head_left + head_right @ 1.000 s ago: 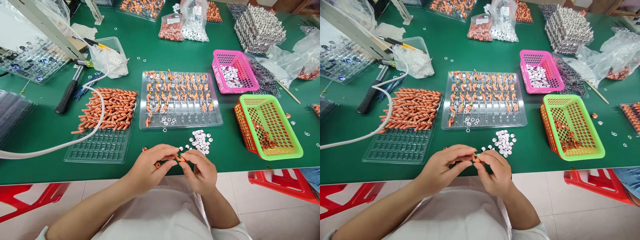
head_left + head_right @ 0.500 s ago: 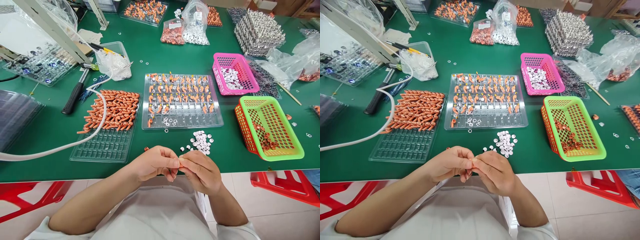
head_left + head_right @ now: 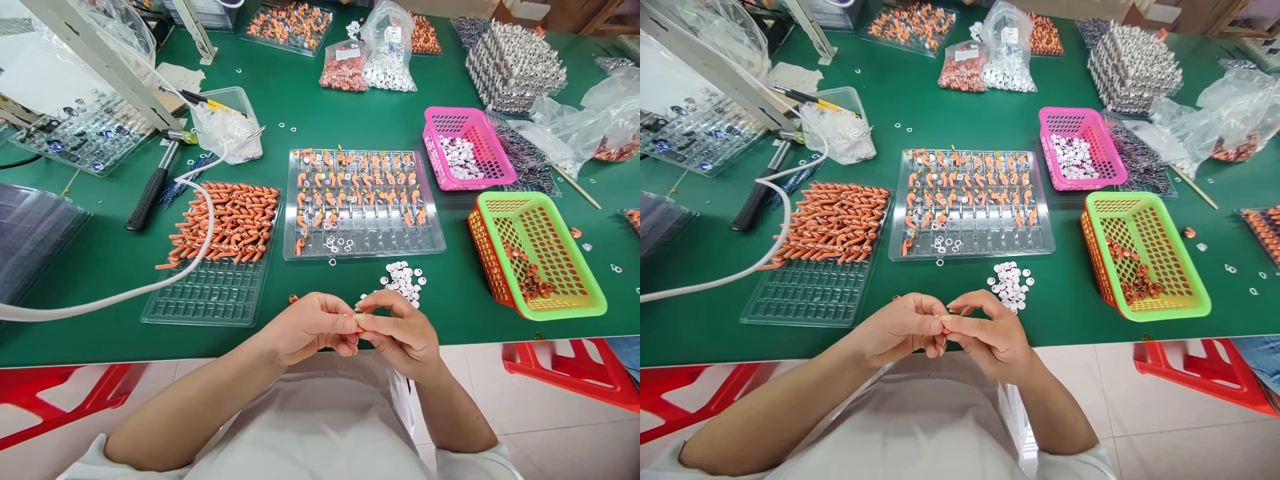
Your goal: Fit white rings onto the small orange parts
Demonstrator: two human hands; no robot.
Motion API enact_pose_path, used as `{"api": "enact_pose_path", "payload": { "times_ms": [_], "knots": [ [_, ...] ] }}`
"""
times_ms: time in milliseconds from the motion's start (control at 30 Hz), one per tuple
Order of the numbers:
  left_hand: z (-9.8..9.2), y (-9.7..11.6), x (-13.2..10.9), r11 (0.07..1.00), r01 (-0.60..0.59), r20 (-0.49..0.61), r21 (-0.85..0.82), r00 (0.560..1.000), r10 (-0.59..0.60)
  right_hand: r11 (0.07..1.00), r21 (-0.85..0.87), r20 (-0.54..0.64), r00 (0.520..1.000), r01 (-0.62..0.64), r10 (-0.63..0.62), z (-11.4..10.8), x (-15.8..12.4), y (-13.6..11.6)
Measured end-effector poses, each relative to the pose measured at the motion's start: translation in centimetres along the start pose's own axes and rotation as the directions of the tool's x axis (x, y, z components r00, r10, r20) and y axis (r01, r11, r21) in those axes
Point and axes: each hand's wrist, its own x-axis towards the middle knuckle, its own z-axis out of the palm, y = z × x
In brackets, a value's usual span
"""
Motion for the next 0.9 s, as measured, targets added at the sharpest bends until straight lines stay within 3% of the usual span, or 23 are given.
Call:
{"api": "enact_pose_path", "payload": {
  "times_ms": [333,433,533,600,633,733,800,900],
  "knots": [
    [0.2,-0.1,0.1,0.999,-0.046,-0.087,-0.006,0.995,0.045,0.997,0.063,-0.022,0.999,-0.045,0.046,0.3,0.6,-0.2],
    [0.6,-0.1,-0.1,0.985,-0.129,-0.142,0.113,0.979,0.145,0.993,0.102,-0.026,0.998,-0.059,0.062,0.4,0.5,-0.2],
    [1.1,-0.1,-0.5,0.921,-0.233,-0.203,0.311,0.931,0.304,0.976,0.18,-0.064,0.989,-0.121,0.134,0.6,-0.1,-0.1],
    [1.5,-0.1,-0.9,0.795,-0.312,-0.227,0.521,0.846,0.481,0.942,0.266,-0.139,0.959,-0.204,0.247,1.0,-0.5,0.0],
    [1.6,-0.1,-1.0,0.682,-0.345,-0.204,0.645,0.782,0.589,0.914,0.322,-0.167,0.936,-0.246,0.31,1.3,-0.7,0.0],
    [1.7,-0.3,-1.2,0.206,-0.382,0.052,0.901,0.565,0.823,0.793,0.506,-0.128,0.88,-0.339,0.457,2.1,-0.9,-0.2],
    [1.5,-0.5,-1.0,-0.068,-0.395,0.256,0.916,0.446,0.858,0.713,0.583,-0.062,0.854,-0.39,0.517,2.5,-0.8,-0.3],
    [1.2,-0.9,-0.7,-0.295,-0.404,0.439,0.866,0.332,0.835,0.643,0.62,-0.021,0.81,-0.45,0.587,2.6,-0.7,-0.4]
  ]
}}
